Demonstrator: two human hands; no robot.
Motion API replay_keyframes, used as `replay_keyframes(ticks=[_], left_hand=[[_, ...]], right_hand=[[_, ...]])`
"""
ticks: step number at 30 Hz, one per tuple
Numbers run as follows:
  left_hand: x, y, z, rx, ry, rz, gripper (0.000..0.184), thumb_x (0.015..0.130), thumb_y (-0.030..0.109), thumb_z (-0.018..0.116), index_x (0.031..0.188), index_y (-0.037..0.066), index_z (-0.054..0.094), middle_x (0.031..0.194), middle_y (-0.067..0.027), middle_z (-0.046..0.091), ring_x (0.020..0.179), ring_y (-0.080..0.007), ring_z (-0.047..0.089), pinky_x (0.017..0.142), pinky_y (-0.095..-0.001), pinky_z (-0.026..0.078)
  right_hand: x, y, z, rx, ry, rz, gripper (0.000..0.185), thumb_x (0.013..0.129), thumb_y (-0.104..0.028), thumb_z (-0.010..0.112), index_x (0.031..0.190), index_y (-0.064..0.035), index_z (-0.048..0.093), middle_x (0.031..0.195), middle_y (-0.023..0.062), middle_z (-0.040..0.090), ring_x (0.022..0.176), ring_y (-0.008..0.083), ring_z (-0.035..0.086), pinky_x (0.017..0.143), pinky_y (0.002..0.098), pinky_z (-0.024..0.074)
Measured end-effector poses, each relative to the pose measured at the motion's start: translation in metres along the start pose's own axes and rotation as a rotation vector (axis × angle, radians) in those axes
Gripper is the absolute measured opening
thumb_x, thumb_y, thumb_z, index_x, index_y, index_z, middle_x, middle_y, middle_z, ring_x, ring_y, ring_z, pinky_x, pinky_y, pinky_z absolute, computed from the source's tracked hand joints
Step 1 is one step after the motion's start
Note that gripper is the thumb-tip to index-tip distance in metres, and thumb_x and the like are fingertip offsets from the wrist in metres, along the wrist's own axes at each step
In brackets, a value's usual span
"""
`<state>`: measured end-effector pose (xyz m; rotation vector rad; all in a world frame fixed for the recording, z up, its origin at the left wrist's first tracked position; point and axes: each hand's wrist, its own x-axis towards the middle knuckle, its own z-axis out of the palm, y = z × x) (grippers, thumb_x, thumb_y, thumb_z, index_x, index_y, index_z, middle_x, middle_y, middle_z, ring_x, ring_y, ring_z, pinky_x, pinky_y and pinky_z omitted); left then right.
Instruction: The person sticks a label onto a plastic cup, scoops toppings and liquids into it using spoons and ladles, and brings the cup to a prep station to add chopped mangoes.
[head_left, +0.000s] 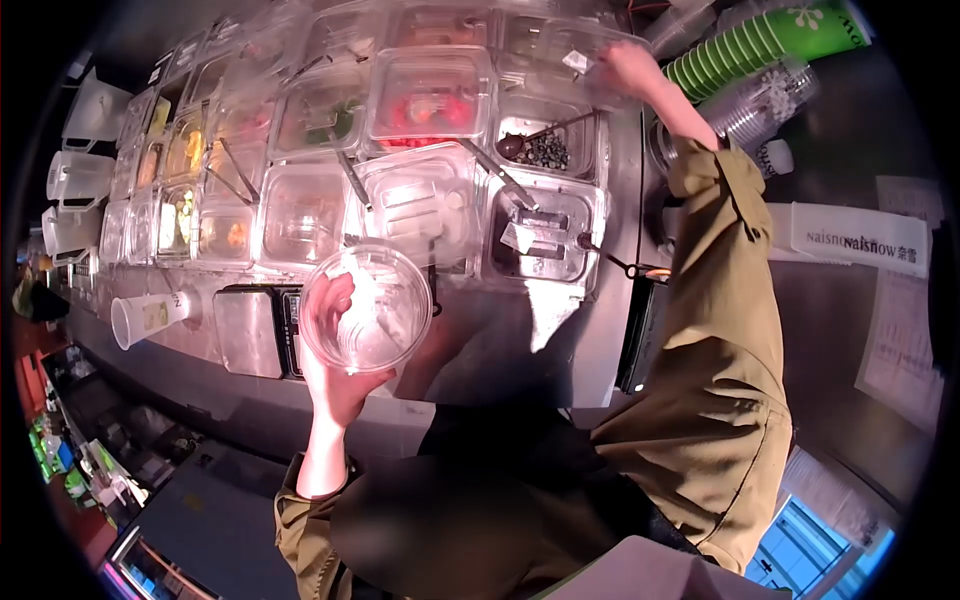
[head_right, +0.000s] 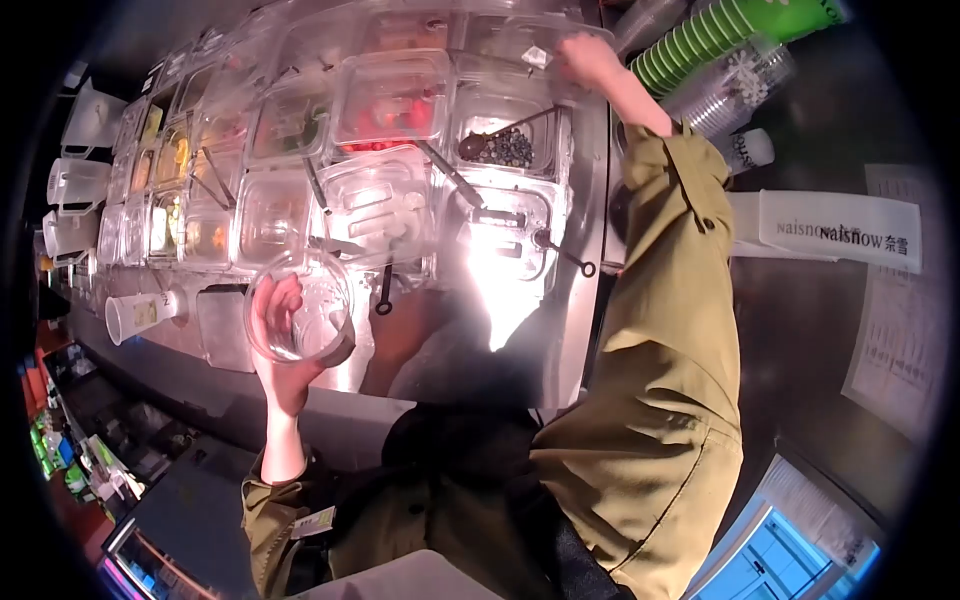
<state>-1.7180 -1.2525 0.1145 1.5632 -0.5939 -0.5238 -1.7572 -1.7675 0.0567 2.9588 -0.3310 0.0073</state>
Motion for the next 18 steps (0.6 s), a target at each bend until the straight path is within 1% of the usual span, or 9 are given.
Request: replay_keyframes(ticks=[1, 4, 5, 6, 8, 11, 14, 15, 18], left_hand=[[0.003, 0.002, 0.001, 0.012, -0.012, -0.003, 0.106, 0.042, 0.016, 0.082, 0.129, 0.001, 0.024, 0.121, -0.0141, 0.042, 0.112, -0.0250, 0.040, 0.096, -0.0369, 0.030], [0.019, 0.008, 0.003, 0.116, -0.023, 0.005, 0.107, 0.039, 0.009, 0.080, 0.130, 0.001, 0.024, 0.121, -0.0138, 0.042, 0.112, -0.0248, 0.040, 0.096, -0.0360, 0.030], [0.027, 0.015, 0.005, 0.141, 0.020, -0.054, 0.107, 0.037, 0.005, 0.078, 0.130, 0.003, 0.024, 0.122, -0.0140, 0.042, 0.112, -0.0252, 0.040, 0.096, -0.0352, 0.031], [0.040, 0.019, 0.008, 0.234, -0.010, -0.002, 0.104, 0.040, 0.006, 0.079, 0.129, 0.002, 0.026, 0.123, -0.0144, 0.042, 0.113, -0.0252, 0.041, 0.097, -0.0353, 0.030], [0.066, 0.024, 0.017, 0.447, -0.035, 0.103, 0.097, 0.045, 0.009, 0.079, 0.128, 0.002, 0.029, 0.123, -0.0147, 0.042, 0.113, -0.0256, 0.041, 0.097, -0.0363, 0.030], [0.103, 0.038, 0.038, 0.536, -0.063, 0.214, 0.090, 0.052, 0.021, 0.080, 0.126, 0.002, 0.033, 0.122, -0.0164, 0.042, 0.114, -0.0279, 0.040, 0.096, -0.0372, 0.031], [0.131, 0.031, 0.043, 0.711, -0.078, 0.286, 0.090, 0.053, 0.026, 0.080, 0.126, 0.003, 0.033, 0.121, -0.0173, 0.042, 0.114, -0.0297, 0.040, 0.095, -0.0383, 0.032], [0.138, 0.030, 0.047, 0.741, -0.086, 0.320, 0.088, 0.055, 0.029, 0.078, 0.126, 0.003, 0.034, 0.119, -0.0174, 0.044, 0.113, -0.0308, 0.040, 0.094, -0.0391, 0.032], [0.159, 0.009, 0.054, 0.826, -0.131, 0.485, 0.087, 0.055, 0.031, 0.077, 0.125, 0.003, 0.035, 0.118, -0.0169, 0.045, 0.112, -0.0310, 0.040, 0.094, -0.0393, 0.032]], right_hand=[[0.007, -0.003, 0.003, -0.098, -0.043, 0.203, 0.018, 0.066, -0.015, 0.056, 0.082, -0.0062, 0.060, 0.088, 0.0129, 0.060, 0.083, 0.0288, 0.057, 0.068, 0.0385, 0.0479], [-0.023, -0.054, -0.011, 0.084, 0.277, 0.172, 0.016, 0.069, -0.013, 0.054, 0.082, -0.0075, 0.060, 0.090, 0.0110, 0.059, 0.084, 0.0274, 0.056, 0.067, 0.0379, 0.0480], [-0.038, -0.075, -0.004, 0.139, 0.198, 0.026, 0.015, 0.070, -0.013, 0.053, 0.082, -0.0078, 0.060, 0.090, 0.0102, 0.058, 0.085, 0.0265, 0.056, 0.066, 0.0377, 0.0479], [-0.046, -0.091, 0.016, 0.191, 0.117, -0.127, 0.014, 0.071, -0.014, 0.053, 0.082, -0.0081, 0.059, 0.089, 0.0095, 0.057, 0.085, 0.0257, 0.056, 0.065, 0.0375, 0.0478], [-0.048, -0.107, 0.059, 0.135, 0.496, -0.207, 0.012, 0.071, -0.013, 0.052, 0.077, -0.0075, 0.060, 0.083, 0.0082, 0.057, 0.081, 0.0249, 0.057, 0.063, 0.0360, 0.0477], [-0.046, -0.097, 0.078, 0.143, 0.019, -0.026, 0.009, 0.068, -0.012, 0.054, 0.074, -0.0063, 0.058, 0.082, 0.0073, 0.055, 0.077, 0.0256, 0.057, 0.060, 0.0359, 0.0483], [-0.054, -0.102, 0.055, 0.017, 0.058, 0.086, 0.008, 0.067, -0.011, 0.053, 0.070, -0.0058, 0.058, 0.080, 0.0078, 0.056, 0.075, 0.0247, 0.058, 0.057, 0.0366, 0.0476], [-0.055, -0.104, 0.058, -0.009, 0.085, 0.068, 0.007, 0.065, -0.012, 0.055, 0.066, -0.0058, 0.059, 0.077, 0.0090, 0.056, 0.071, 0.0250, 0.059, 0.055, 0.0383, 0.0468], [-0.058, -0.120, 0.047, 0.071, -0.043, -0.038, 0.011, 0.063, -0.013, 0.054, 0.062, -0.0042, 0.061, 0.068, 0.0109, 0.060, 0.068, 0.0228, 0.061, 0.057, 0.0351, 0.0480]])
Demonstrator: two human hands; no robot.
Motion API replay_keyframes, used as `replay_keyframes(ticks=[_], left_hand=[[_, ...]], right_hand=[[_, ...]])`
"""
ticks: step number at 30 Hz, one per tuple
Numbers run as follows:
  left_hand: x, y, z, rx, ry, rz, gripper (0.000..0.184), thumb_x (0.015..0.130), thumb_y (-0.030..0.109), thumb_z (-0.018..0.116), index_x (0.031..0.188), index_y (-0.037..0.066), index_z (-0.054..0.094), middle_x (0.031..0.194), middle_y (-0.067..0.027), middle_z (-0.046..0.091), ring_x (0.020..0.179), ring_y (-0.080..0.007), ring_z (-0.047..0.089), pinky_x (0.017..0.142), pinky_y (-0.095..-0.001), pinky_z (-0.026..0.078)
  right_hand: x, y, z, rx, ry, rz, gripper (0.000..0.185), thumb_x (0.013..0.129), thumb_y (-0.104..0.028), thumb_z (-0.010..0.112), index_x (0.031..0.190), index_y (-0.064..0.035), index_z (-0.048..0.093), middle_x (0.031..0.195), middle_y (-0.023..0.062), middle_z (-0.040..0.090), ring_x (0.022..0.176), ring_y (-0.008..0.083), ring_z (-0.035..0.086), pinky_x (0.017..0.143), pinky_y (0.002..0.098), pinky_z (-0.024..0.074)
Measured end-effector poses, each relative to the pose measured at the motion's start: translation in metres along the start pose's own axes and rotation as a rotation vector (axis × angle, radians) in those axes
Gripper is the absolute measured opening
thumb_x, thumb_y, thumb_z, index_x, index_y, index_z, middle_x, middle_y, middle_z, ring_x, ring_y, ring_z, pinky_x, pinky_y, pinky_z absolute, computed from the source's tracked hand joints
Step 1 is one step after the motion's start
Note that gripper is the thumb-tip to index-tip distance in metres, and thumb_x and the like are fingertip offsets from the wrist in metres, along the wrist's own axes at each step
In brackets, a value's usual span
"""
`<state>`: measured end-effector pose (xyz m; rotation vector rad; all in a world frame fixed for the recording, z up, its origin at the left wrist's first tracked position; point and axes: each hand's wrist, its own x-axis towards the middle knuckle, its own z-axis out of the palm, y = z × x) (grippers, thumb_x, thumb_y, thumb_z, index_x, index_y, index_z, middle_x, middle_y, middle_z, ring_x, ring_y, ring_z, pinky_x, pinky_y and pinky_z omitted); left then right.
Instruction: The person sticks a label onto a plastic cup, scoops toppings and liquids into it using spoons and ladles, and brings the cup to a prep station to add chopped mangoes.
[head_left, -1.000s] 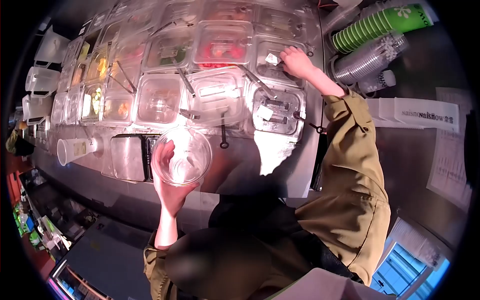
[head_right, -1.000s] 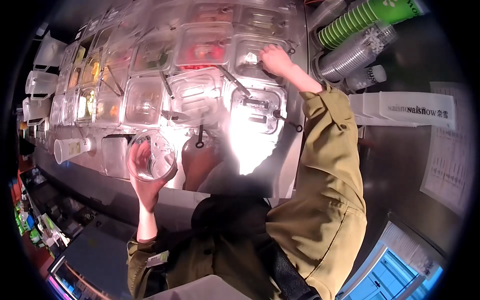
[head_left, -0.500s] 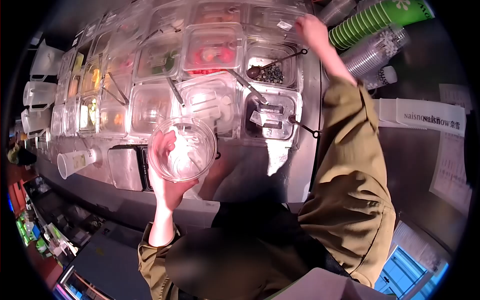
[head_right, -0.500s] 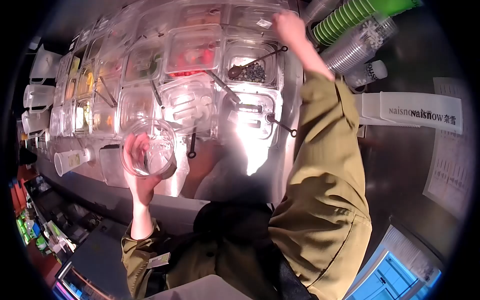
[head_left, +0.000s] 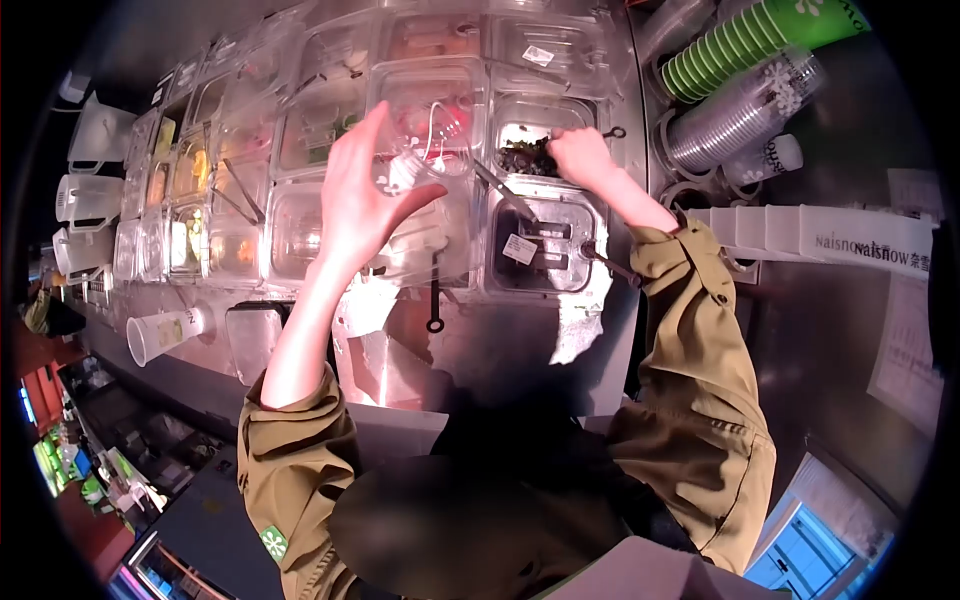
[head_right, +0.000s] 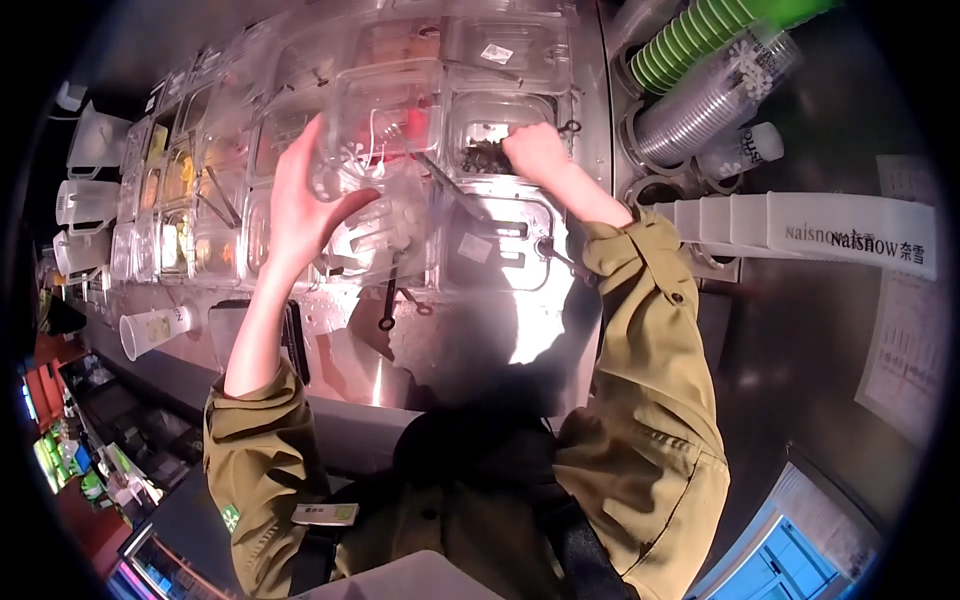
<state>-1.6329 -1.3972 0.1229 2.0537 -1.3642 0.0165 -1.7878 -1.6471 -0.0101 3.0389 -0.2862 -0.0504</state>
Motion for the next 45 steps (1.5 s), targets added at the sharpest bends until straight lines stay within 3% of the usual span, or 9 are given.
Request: replay_keyframes(ticks=[4, 9, 16, 22, 26, 28, 33, 38, 45], left_hand=[[0.010, -0.008, 0.018, 0.067, -0.023, 0.040, 0.086, 0.054, 0.032, 0.077, 0.124, 0.004, 0.036, 0.116, -0.0159, 0.046, 0.110, -0.0309, 0.041, 0.093, -0.0390, 0.033], [0.018, -0.013, 0.035, 0.091, -0.101, 0.073, 0.085, 0.054, 0.027, 0.078, 0.124, 0.005, 0.036, 0.118, -0.0150, 0.045, 0.109, -0.0306, 0.042, 0.092, -0.0379, 0.034], [0.038, -0.012, 0.057, 0.097, -0.206, 0.128, 0.084, 0.056, 0.028, 0.076, 0.125, 0.005, 0.034, 0.121, -0.0156, 0.044, 0.112, -0.0306, 0.041, 0.094, -0.0381, 0.033], [0.046, 0.018, 0.069, -0.142, -0.224, -0.009, 0.093, 0.052, 0.034, 0.078, 0.127, 0.003, 0.031, 0.124, -0.0163, 0.041, 0.114, -0.0296, 0.040, 0.096, -0.0374, 0.032], [0.042, 0.014, 0.069, -0.148, -0.183, -0.038, 0.093, 0.052, 0.035, 0.078, 0.126, 0.003, 0.031, 0.120, -0.0210, 0.043, 0.112, -0.0325, 0.042, 0.093, -0.0392, 0.035], [0.037, 0.010, 0.061, -0.171, -0.178, -0.075, 0.094, 0.052, 0.034, 0.079, 0.126, 0.003, 0.031, 0.118, -0.0202, 0.045, 0.110, -0.0323, 0.043, 0.092, -0.0394, 0.036], [0.033, -0.003, 0.058, -0.168, -0.114, -0.040, 0.091, 0.053, 0.031, 0.079, 0.126, 0.004, 0.032, 0.117, -0.0189, 0.045, 0.110, -0.0310, 0.042, 0.091, -0.0386, 0.036], [0.025, -0.009, 0.045, -0.085, -0.139, -0.040, 0.089, 0.054, 0.030, 0.078, 0.126, 0.005, 0.033, 0.120, -0.0174, 0.044, 0.112, -0.0305, 0.041, 0.093, -0.0378, 0.034], [0.022, -0.018, 0.039, -0.025, -0.182, -0.019, 0.087, 0.055, 0.027, 0.078, 0.126, 0.005, 0.033, 0.122, -0.0157, 0.043, 0.114, -0.0294, 0.040, 0.094, -0.0372, 0.033]], right_hand=[[-0.003, -0.009, -0.024, 0.194, -0.196, 0.049, 0.010, 0.063, -0.011, 0.054, 0.066, -0.0068, 0.063, 0.072, 0.0127, 0.062, 0.070, 0.0282, 0.061, 0.061, 0.0385, 0.0472], [-0.012, 0.012, -0.015, 0.594, -0.251, 0.374, 0.019, 0.075, -0.025, 0.056, 0.087, -0.0143, 0.066, 0.084, 0.0112, 0.063, 0.084, 0.0265, 0.059, 0.074, 0.0344, 0.0456], [-0.042, 0.037, -0.048, 1.037, -0.042, 0.366, 0.020, 0.077, -0.017, 0.056, 0.089, -0.0033, 0.063, 0.078, 0.0112, 0.063, 0.073, 0.0246, 0.058, 0.068, 0.0305, 0.0433], [-0.049, -0.027, -0.126, 0.293, 0.350, -0.016, 0.043, 0.065, 0.005, 0.049, 0.107, -0.0034, 0.053, 0.075, 0.0099, 0.052, 0.076, 0.0263, 0.054, 0.061, 0.0362, 0.0470], [-0.068, -0.010, -0.128, 0.624, 0.556, 0.165, 0.027, 0.071, 0.002, 0.054, 0.097, -0.0049, 0.059, 0.074, 0.0102, 0.056, 0.066, 0.0245, 0.057, 0.058, 0.0289, 0.0459], [-0.076, 0.006, -0.121, 0.750, 0.410, 0.368, 0.020, 0.073, 0.001, 0.055, 0.091, -0.0038, 0.062, 0.073, 0.0120, 0.057, 0.066, 0.0260, 0.058, 0.059, 0.0320, 0.0455], [-0.027, -0.002, -0.035, -0.035, 0.023, 0.263, 0.011, 0.067, -0.008, 0.051, 0.067, -0.0046, 0.062, 0.077, 0.0131, 0.059, 0.071, 0.0266, 0.060, 0.059, 0.0370, 0.0487], [-0.021, -0.015, -0.019, 0.247, -0.127, 0.177, 0.013, 0.066, -0.008, 0.053, 0.074, -0.0055, 0.064, 0.076, 0.0147, 0.060, 0.073, 0.0288, 0.060, 0.063, 0.0392, 0.0478], [-0.027, 0.005, -0.020, 0.705, -0.099, 0.399, 0.018, 0.070, -0.006, 0.055, 0.085, -0.0050, 0.065, 0.079, 0.0150, 0.062, 0.077, 0.0285, 0.060, 0.067, 0.0357, 0.0469]])
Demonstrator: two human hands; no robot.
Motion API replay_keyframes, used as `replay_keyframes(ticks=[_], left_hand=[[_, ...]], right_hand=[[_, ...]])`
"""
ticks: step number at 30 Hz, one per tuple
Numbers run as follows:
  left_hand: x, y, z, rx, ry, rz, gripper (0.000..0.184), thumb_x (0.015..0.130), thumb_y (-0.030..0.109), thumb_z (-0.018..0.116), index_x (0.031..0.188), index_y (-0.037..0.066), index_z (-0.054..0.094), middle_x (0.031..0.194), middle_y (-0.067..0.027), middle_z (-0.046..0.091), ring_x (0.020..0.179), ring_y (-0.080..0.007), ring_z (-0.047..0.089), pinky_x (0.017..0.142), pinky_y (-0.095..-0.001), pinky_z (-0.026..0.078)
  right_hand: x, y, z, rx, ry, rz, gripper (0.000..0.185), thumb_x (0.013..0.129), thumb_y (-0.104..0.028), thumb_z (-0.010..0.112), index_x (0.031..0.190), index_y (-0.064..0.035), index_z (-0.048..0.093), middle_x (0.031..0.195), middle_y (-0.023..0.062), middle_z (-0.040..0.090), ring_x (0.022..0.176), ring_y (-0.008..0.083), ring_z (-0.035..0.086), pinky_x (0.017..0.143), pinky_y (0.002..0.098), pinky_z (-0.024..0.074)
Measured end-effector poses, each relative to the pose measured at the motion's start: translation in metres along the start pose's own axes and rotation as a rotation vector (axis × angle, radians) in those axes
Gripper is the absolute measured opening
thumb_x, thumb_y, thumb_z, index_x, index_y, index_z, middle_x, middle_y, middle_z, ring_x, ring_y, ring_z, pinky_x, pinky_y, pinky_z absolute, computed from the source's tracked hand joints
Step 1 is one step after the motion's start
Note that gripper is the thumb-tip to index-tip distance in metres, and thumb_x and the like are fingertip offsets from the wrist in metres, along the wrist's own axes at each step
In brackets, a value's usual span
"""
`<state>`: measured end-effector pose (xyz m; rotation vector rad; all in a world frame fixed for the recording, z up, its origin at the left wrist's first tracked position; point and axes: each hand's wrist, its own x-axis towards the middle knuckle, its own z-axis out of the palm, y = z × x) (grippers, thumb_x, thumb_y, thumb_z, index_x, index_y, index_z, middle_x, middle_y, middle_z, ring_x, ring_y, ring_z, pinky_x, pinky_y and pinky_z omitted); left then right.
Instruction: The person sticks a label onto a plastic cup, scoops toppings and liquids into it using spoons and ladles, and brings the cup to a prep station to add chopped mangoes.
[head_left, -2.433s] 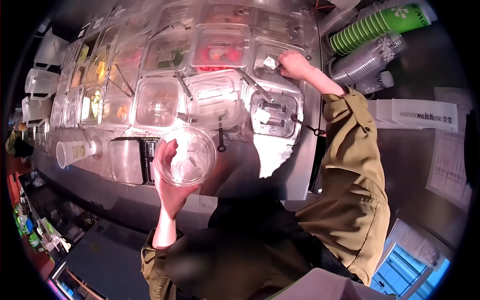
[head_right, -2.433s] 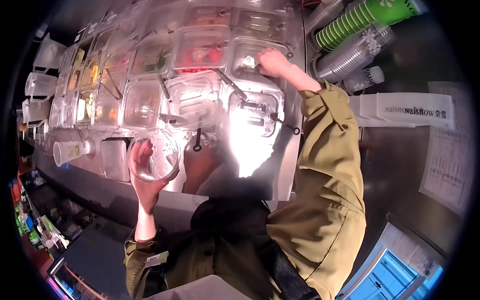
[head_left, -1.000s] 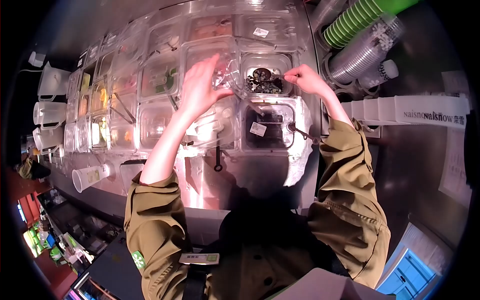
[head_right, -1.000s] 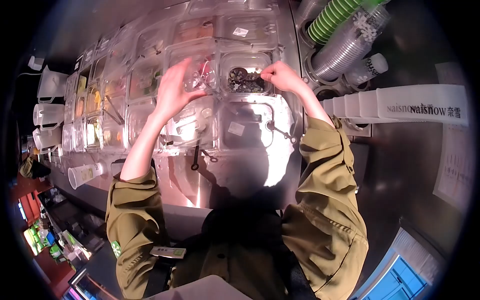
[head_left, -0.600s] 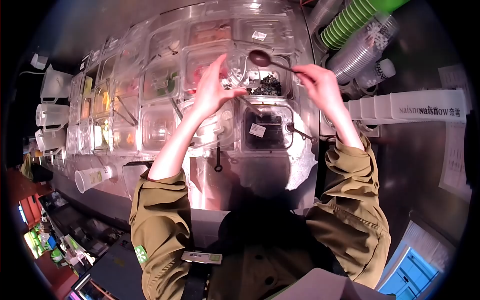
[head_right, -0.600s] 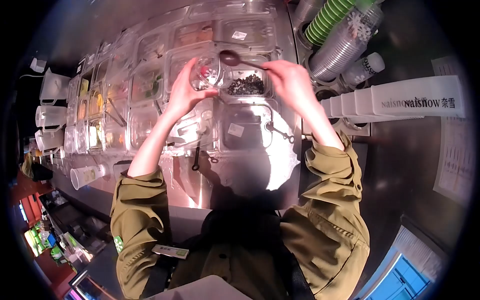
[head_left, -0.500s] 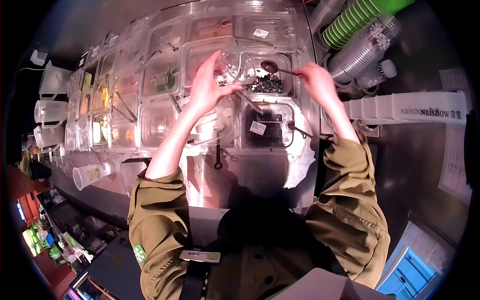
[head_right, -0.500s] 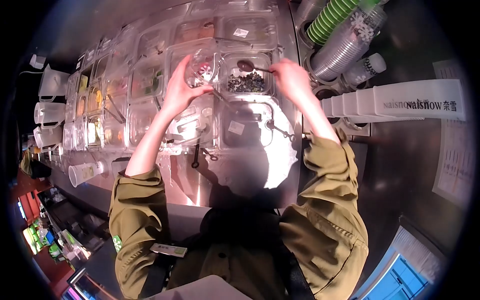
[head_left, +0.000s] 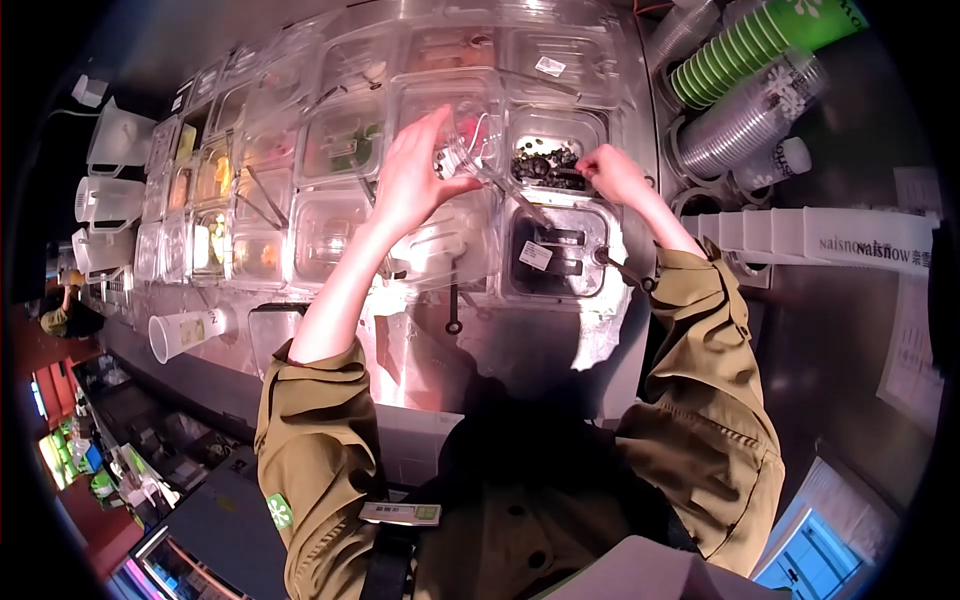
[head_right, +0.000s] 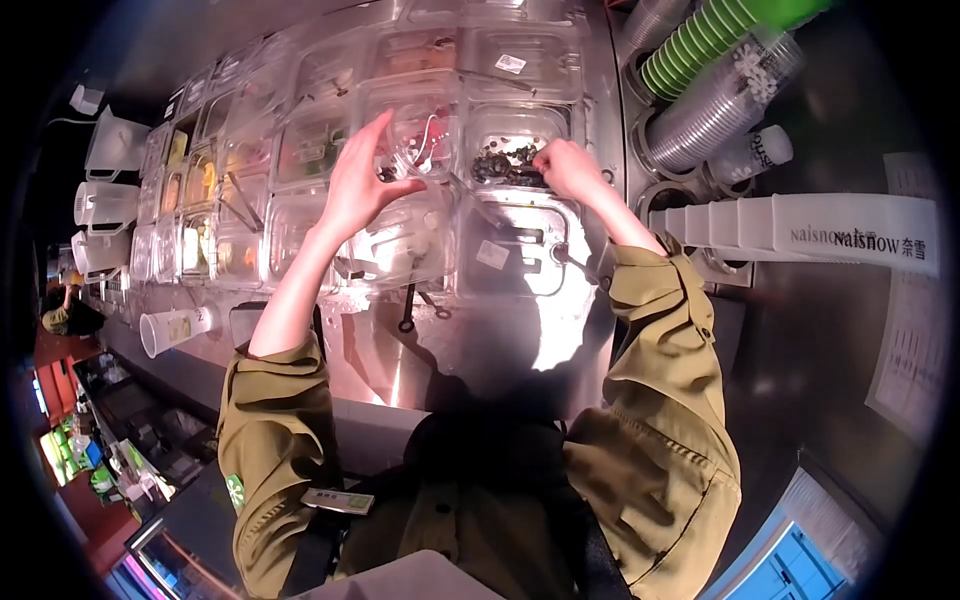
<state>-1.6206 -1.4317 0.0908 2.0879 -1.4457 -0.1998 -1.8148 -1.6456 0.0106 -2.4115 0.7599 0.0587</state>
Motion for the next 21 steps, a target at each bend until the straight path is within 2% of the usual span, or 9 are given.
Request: replay_keyframes(ticks=[1, 5, 6, 10, 13, 15, 16, 19, 21], left_hand=[[0.001, -0.001, 0.000, 0.002, -0.015, -0.003, 0.087, 0.055, 0.027, 0.077, 0.126, 0.005, 0.033, 0.122, -0.0157, 0.043, 0.114, -0.0293, 0.040, 0.094, -0.0373, 0.033], [0.008, 0.001, 0.007, 0.098, -0.058, 0.063, 0.086, 0.055, 0.028, 0.077, 0.125, 0.005, 0.033, 0.120, -0.0166, 0.044, 0.112, -0.0308, 0.041, 0.094, -0.0384, 0.033], [0.010, 0.000, 0.011, 0.107, -0.066, 0.081, 0.085, 0.055, 0.030, 0.076, 0.125, 0.004, 0.033, 0.118, -0.0169, 0.046, 0.110, -0.0315, 0.042, 0.093, -0.0387, 0.033], [0.017, 0.002, 0.027, 0.105, -0.075, 0.102, 0.088, 0.055, 0.034, 0.076, 0.125, 0.004, 0.033, 0.118, -0.0176, 0.046, 0.110, -0.0328, 0.042, 0.094, -0.0388, 0.033], [0.020, 0.012, 0.034, -0.067, -0.051, 0.102, 0.090, 0.054, 0.034, 0.077, 0.126, 0.004, 0.032, 0.121, -0.0183, 0.043, 0.113, -0.0334, 0.040, 0.095, -0.0389, 0.032], [0.018, 0.023, 0.030, -0.177, -0.074, 0.053, 0.095, 0.052, 0.033, 0.078, 0.128, 0.003, 0.028, 0.126, -0.0190, 0.038, 0.117, -0.0322, 0.036, 0.097, -0.0381, 0.031], [0.016, 0.026, 0.029, -0.220, -0.062, 0.042, 0.097, 0.052, 0.032, 0.079, 0.129, 0.003, 0.028, 0.127, -0.0188, 0.037, 0.118, -0.0311, 0.036, 0.098, -0.0377, 0.031], [0.009, 0.030, 0.019, -0.257, -0.043, -0.031, 0.101, 0.051, 0.032, 0.080, 0.130, 0.003, 0.025, 0.129, -0.0193, 0.035, 0.120, -0.0306, 0.035, 0.099, -0.0385, 0.030], [-0.001, 0.029, 0.012, -0.220, -0.045, -0.088, 0.102, 0.051, 0.035, 0.079, 0.131, 0.004, 0.023, 0.130, -0.0194, 0.033, 0.120, -0.0319, 0.033, 0.099, -0.0415, 0.029]], right_hand=[[-0.004, 0.007, -0.003, 0.097, 0.030, 0.015, 0.018, 0.071, -0.007, 0.054, 0.084, -0.0066, 0.066, 0.078, 0.0142, 0.062, 0.078, 0.0292, 0.060, 0.068, 0.0368, 0.0466], [-0.019, 0.025, -0.011, 0.559, -0.062, 0.177, 0.015, 0.077, -0.004, 0.054, 0.088, -0.0006, 0.063, 0.068, 0.0059, 0.061, 0.056, 0.0118, 0.054, 0.054, 0.0251, 0.0435], [-0.024, 0.021, -0.015, 0.606, -0.026, 0.169, 0.015, 0.078, -0.001, 0.053, 0.090, 0.0017, 0.062, 0.067, 0.0027, 0.058, 0.054, 0.0065, 0.047, 0.051, 0.0209, 0.0404], [-0.041, 0.002, -0.049, 0.694, 0.000, 0.109, 0.017, 0.077, -0.002, 0.053, 0.090, -0.0003, 0.062, 0.071, 0.0041, 0.059, 0.058, 0.0098, 0.052, 0.054, 0.0220, 0.0420], [-0.058, -0.047, -0.065, 0.120, 0.292, -0.376, 0.024, 0.074, 0.003, 0.051, 0.095, -0.0036, 0.061, 0.080, 0.0055, 0.057, 0.069, 0.0145, 0.054, 0.058, 0.0245, 0.0435], [-0.073, -0.084, -0.064, -0.359, 0.355, -0.504, 0.034, 0.067, 0.004, 0.051, 0.098, -0.0066, 0.060, 0.090, 0.0080, 0.055, 0.081, 0.0210, 0.055, 0.064, 0.0285, 0.0453], [-0.075, -0.086, -0.065, -0.406, 0.484, -0.566, 0.029, 0.066, -0.001, 0.054, 0.093, -0.0092, 0.060, 0.089, 0.0026, 0.054, 0.075, 0.0198, 0.057, 0.064, 0.0300, 0.0473], [-0.095, -0.085, -0.083, -0.250, 0.532, -0.343, 0.032, 0.065, 0.001, 0.053, 0.094, -0.0095, 0.060, 0.086, 0.0026, 0.054, 0.073, 0.0203, 0.059, 0.059, 0.0311, 0.0488], [-0.090, -0.064, -0.086, -0.254, 0.472, -0.166, 0.035, 0.066, 0.005, 0.050, 0.096, -0.0087, 0.060, 0.087, 0.0075, 0.055, 0.072, 0.0272, 0.058, 0.060, 0.0361, 0.0457]])
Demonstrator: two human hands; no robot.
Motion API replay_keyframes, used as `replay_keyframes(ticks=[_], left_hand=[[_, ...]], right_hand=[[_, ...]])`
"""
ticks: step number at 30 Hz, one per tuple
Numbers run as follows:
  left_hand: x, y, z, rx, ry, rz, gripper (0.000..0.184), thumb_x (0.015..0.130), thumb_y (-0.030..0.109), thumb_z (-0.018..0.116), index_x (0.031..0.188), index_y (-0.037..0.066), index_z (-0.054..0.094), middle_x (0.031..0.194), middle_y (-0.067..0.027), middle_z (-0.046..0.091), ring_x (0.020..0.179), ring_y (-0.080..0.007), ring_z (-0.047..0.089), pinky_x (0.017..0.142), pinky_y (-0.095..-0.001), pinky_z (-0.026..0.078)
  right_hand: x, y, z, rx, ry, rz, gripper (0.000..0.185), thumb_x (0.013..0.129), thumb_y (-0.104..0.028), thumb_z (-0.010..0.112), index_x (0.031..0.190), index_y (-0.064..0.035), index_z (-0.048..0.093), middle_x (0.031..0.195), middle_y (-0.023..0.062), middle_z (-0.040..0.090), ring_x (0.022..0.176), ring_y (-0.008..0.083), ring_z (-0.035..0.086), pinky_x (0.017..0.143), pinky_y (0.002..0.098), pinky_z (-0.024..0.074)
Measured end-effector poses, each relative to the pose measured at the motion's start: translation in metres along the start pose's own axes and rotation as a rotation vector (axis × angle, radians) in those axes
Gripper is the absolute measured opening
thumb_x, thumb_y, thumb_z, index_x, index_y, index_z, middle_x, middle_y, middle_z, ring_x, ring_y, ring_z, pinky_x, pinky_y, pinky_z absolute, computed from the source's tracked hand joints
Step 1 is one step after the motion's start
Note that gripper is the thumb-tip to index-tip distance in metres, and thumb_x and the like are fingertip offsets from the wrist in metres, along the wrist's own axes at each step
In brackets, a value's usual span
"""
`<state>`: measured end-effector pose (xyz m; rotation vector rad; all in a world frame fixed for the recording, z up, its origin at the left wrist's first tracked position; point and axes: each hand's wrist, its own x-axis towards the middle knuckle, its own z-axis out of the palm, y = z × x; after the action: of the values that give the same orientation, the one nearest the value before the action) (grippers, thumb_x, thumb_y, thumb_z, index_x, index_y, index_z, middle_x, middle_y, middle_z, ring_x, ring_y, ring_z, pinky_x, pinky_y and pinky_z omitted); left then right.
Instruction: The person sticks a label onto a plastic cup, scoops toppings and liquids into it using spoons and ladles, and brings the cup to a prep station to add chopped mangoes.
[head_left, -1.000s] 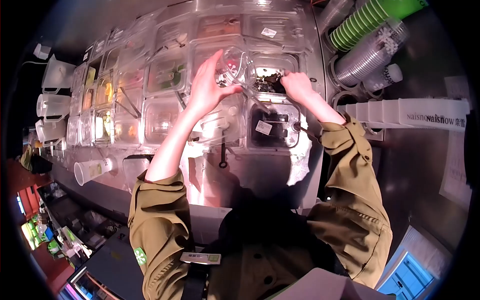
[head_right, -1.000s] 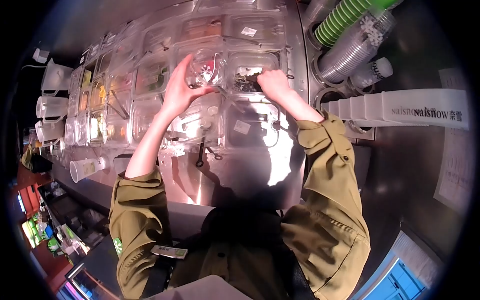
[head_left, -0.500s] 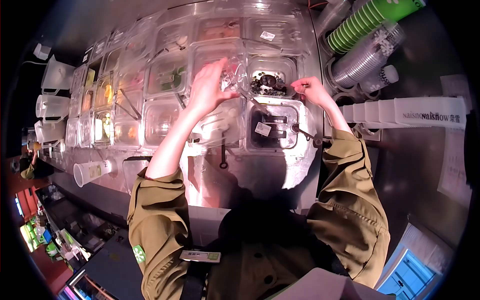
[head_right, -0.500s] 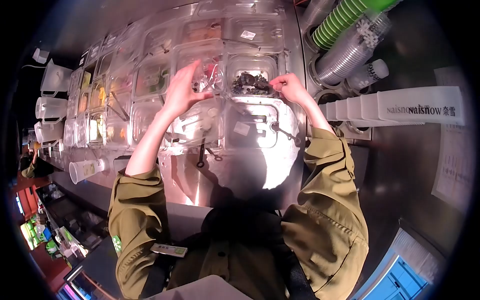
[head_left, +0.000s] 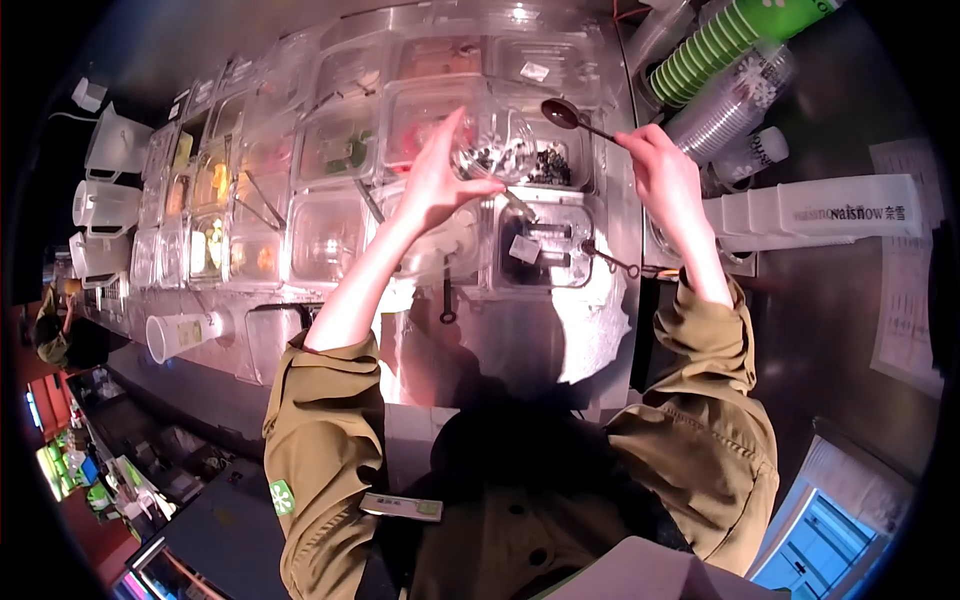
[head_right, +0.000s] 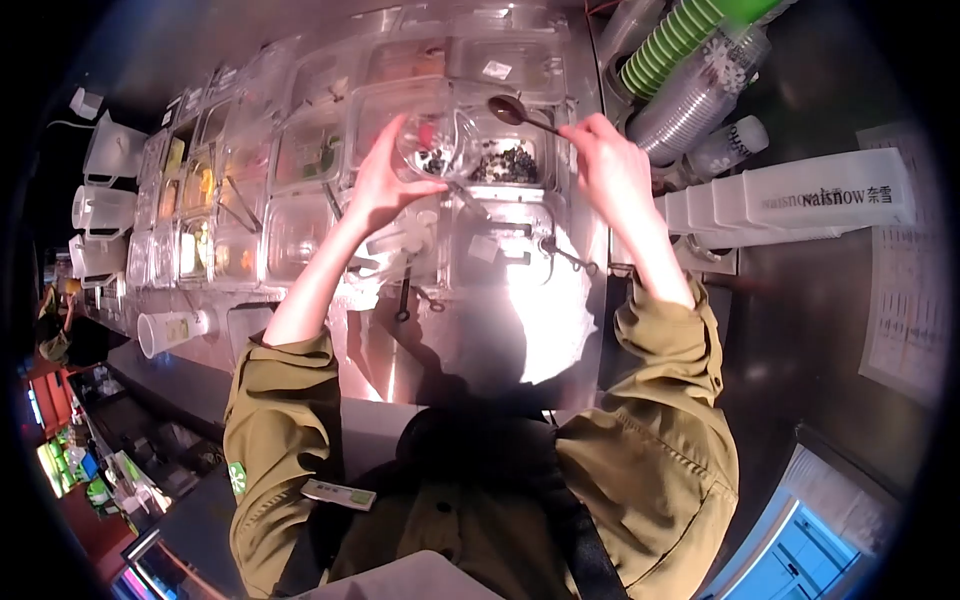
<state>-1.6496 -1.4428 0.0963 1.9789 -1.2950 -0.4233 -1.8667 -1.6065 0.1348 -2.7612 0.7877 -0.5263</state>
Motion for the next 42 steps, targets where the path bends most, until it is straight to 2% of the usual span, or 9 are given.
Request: replay_keyframes(ticks=[5, 12, 17, 23, 28, 31, 32, 37, 42], left_hand=[[-0.027, -0.012, 0.001, -0.817, 0.148, -0.051, 0.097, 0.054, 0.011, 0.079, 0.130, 0.005, 0.021, 0.127, -0.0170, 0.034, 0.118, -0.0259, 0.035, 0.097, -0.0392, 0.034], [-0.067, -0.003, -0.021, -0.888, 0.331, -0.010, 0.081, 0.064, 0.007, 0.072, 0.130, 0.007, 0.023, 0.127, -0.0141, 0.037, 0.118, -0.0230, 0.036, 0.100, -0.0359, 0.027], [-0.105, 0.017, -0.046, -0.840, 0.323, -0.122, 0.091, 0.053, -0.006, 0.071, 0.129, 0.007, 0.022, 0.126, -0.0137, 0.037, 0.118, -0.0221, 0.036, 0.101, -0.0358, 0.024], [-0.168, 0.030, -0.042, -0.837, 0.188, -0.100, 0.099, 0.050, 0.009, 0.078, 0.130, 0.005, 0.021, 0.125, -0.0149, 0.037, 0.116, -0.0247, 0.037, 0.099, -0.0371, 0.026], [-0.216, 0.046, -0.021, -0.763, -0.002, -0.148, 0.105, 0.047, 0.023, 0.084, 0.130, 0.001, 0.022, 0.124, -0.0152, 0.039, 0.113, -0.0247, 0.041, 0.096, -0.0361, 0.033], [-0.233, 0.044, 0.006, -0.795, -0.148, -0.241, 0.096, 0.050, 0.024, 0.082, 0.127, 0.002, 0.030, 0.120, -0.0140, 0.044, 0.113, -0.0246, 0.042, 0.095, -0.0350, 0.033], [-0.234, 0.046, 0.015, -0.716, -0.182, -0.232, 0.096, 0.050, 0.025, 0.082, 0.127, 0.002, 0.030, 0.120, -0.0145, 0.044, 0.113, -0.0251, 0.042, 0.095, -0.0351, 0.034], [-0.211, 0.044, 0.065, -0.554, -0.339, -0.229, 0.091, 0.053, 0.034, 0.078, 0.126, 0.003, 0.032, 0.122, -0.0173, 0.041, 0.115, -0.0295, 0.038, 0.095, -0.0366, 0.031], [-0.195, 0.026, 0.090, -0.414, -0.120, -0.067, 0.087, 0.054, 0.033, 0.077, 0.124, 0.005, 0.035, 0.124, -0.0179, 0.038, 0.121, -0.0331, 0.029, 0.097, -0.0397, 0.027]], right_hand=[[0.009, 0.048, 0.111, -0.355, -0.175, -0.182, 0.019, 0.067, -0.006, 0.053, 0.084, -0.0099, 0.062, 0.079, 0.0082, 0.054, 0.078, 0.0280, 0.056, 0.065, 0.0370, 0.0473], [-0.074, -0.020, 0.122, -0.086, -0.232, -0.455, 0.016, 0.062, -0.011, 0.059, 0.071, -0.0021, 0.049, 0.071, 0.0101, 0.048, 0.066, 0.0257, 0.051, 0.060, 0.0356, 0.0443], [-0.056, -0.002, 0.112, -0.050, -0.338, -0.565, 0.020, 0.060, -0.010, 0.060, 0.072, -0.0006, 0.048, 0.072, 0.0127, 0.049, 0.069, 0.0279, 0.053, 0.061, 0.0377, 0.0448], [0.027, 0.042, 0.119, -0.226, -0.432, -0.277, 0.019, 0.070, -0.016, 0.060, 0.084, -0.0044, 0.056, 0.083, 0.0127, 0.054, 0.075, 0.0297, 0.056, 0.066, 0.0377, 0.0477], [-0.018, 0.009, 0.077, -0.269, -0.001, -0.341, 0.019, 0.070, -0.024, 0.062, 0.073, -0.0067, 0.055, 0.070, 0.0080, 0.049, 0.066, 0.0247, 0.054, 0.057, 0.0359, 0.0443], [-0.086, 0.006, 0.076, -0.669, -0.271, -0.142, 0.042, 0.070, -0.047, 0.055, 0.073, -0.0051, 0.054, 0.069, 0.0077, 0.055, 0.066, 0.0203, 0.058, 0.059, 0.0322, 0.0456], [-0.095, 0.006, 0.081, -0.581, -0.500, 0.096, 0.035, 0.075, -0.039, 0.053, 0.070, -0.0045, 0.055, 0.066, 0.0088, 0.057, 0.062, 0.0211, 0.060, 0.054, 0.0309, 0.0476], [-0.105, -0.004, 0.063, -0.446, -0.295, -0.203, 0.013, 0.074, -0.014, 0.051, 0.067, -0.0045, 0.056, 0.064, 0.0059, 0.055, 0.057, 0.0216, 0.059, 0.052, 0.0312, 0.0474], [-0.109, -0.013, 0.072, -0.392, -0.371, -0.505, 0.011, 0.073, -0.016, 0.053, 0.069, -0.0064, 0.056, 0.063, 0.0050, 0.050, 0.056, 0.0196, 0.056, 0.053, 0.0313, 0.0444]])
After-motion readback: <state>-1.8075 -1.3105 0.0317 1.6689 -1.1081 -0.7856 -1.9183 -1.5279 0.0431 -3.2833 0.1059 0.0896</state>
